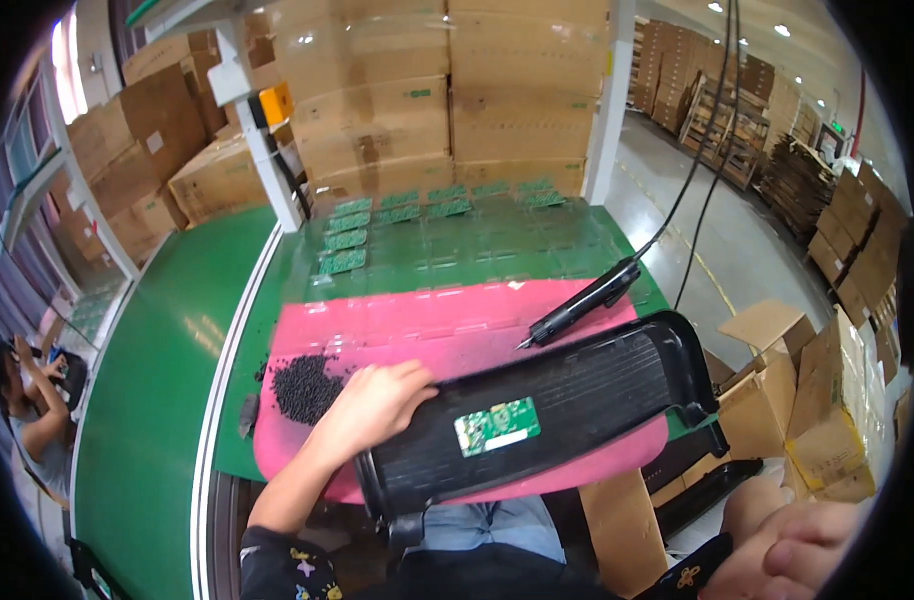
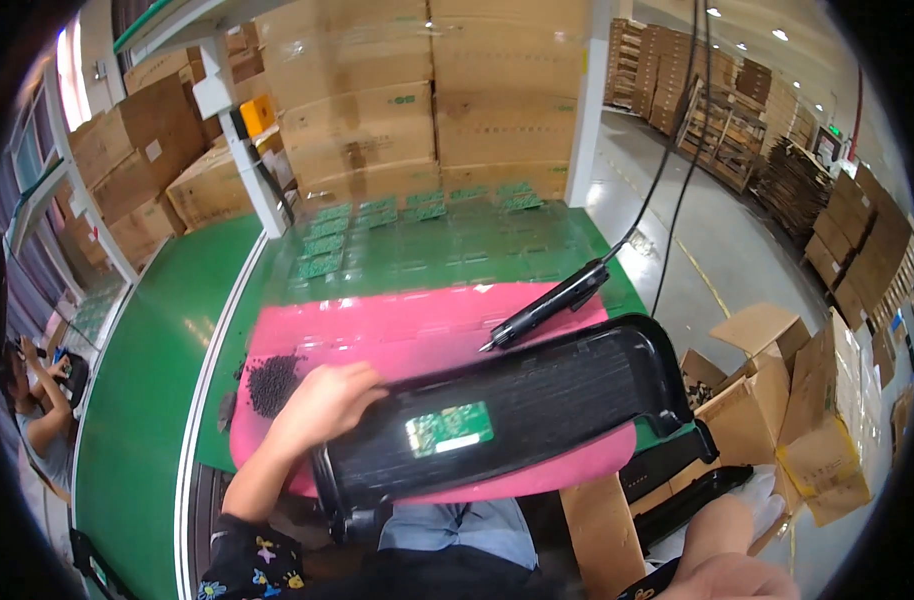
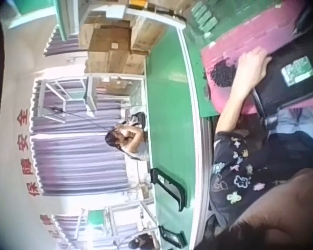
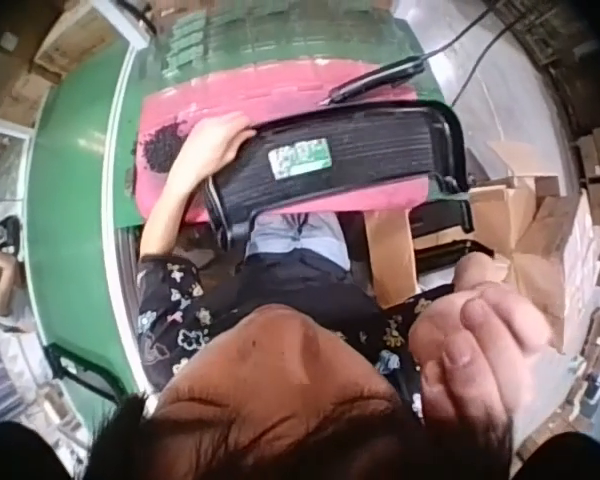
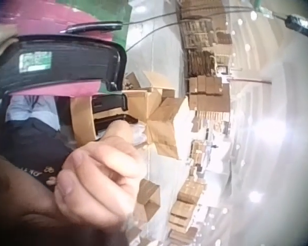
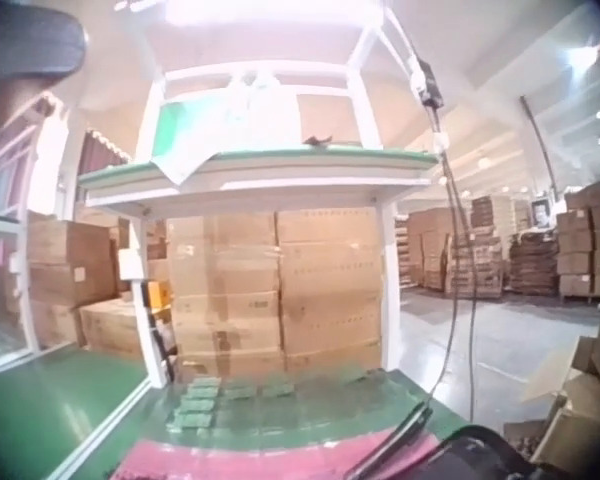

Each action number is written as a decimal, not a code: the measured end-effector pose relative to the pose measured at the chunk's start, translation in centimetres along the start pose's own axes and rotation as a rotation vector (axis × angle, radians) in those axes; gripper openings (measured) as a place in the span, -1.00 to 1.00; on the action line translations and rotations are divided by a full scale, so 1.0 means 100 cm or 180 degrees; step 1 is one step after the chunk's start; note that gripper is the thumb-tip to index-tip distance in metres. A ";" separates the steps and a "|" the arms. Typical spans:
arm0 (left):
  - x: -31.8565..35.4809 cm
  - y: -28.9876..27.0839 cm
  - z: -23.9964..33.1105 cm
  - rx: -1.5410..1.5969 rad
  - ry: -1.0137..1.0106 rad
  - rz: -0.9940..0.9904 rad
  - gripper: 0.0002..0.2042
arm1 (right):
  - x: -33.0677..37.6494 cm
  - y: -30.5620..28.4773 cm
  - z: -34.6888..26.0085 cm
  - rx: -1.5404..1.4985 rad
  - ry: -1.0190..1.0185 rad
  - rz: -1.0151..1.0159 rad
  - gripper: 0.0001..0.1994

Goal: Assemble a circuit board into a plastic housing using an electric screwdriver and place the finished component in a box.

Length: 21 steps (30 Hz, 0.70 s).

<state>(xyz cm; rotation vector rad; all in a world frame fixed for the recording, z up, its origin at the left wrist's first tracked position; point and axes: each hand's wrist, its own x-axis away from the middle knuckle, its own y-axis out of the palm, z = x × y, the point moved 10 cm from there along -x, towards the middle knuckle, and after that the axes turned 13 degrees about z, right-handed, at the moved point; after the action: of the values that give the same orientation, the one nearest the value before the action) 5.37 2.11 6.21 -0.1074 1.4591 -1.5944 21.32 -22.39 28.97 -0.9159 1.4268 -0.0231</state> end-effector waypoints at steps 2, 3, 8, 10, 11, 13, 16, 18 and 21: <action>0.009 -0.038 0.038 -0.0356 0.0294 0.0485 -0.84 | 0.032 -0.016 -0.002 -0.0170 -0.1284 0.0575 -0.88; 0.017 -0.059 0.048 -0.0276 0.0371 0.0825 -0.72 | 0.060 -0.019 0.006 -0.0214 -0.1920 0.0805 -0.90; 0.131 -0.188 0.015 -0.1890 -0.0378 0.2210 -0.69 | 0.123 0.001 0.171 0.0612 -0.0651 0.1941 -0.71; 0.150 -0.208 -0.018 -0.2034 -0.0755 0.2548 -0.57 | 0.173 -0.003 0.255 0.0982 0.0430 0.1952 -0.62; 0.185 -0.228 -0.046 -0.1936 -0.1534 0.3093 -0.75 | 0.202 -0.004 0.295 0.1258 0.1356 0.1724 -0.60; 0.221 -0.249 -0.115 -0.1686 -0.1316 0.2103 -0.72 | 0.309 0.000 0.369 0.1351 0.2589 0.1444 -0.55; 0.188 -0.225 -0.152 -0.2071 -0.0058 0.1420 -0.68 | 0.455 0.057 0.428 0.1975 0.3416 0.0729 -0.45; 0.143 -0.220 -0.161 -0.1865 0.0099 0.1453 -0.68 | 0.542 0.091 0.431 0.2001 0.4589 0.0305 -0.38; 0.091 -0.213 -0.167 -0.1590 0.0262 0.1503 -0.67 | 0.656 0.133 0.397 0.2026 0.5806 -0.0619 -0.26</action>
<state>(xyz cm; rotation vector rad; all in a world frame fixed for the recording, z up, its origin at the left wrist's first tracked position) -21.84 5.11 14.21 0.0184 1.7657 -0.8477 61.48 -27.09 -37.45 -0.2962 2.6286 -1.7203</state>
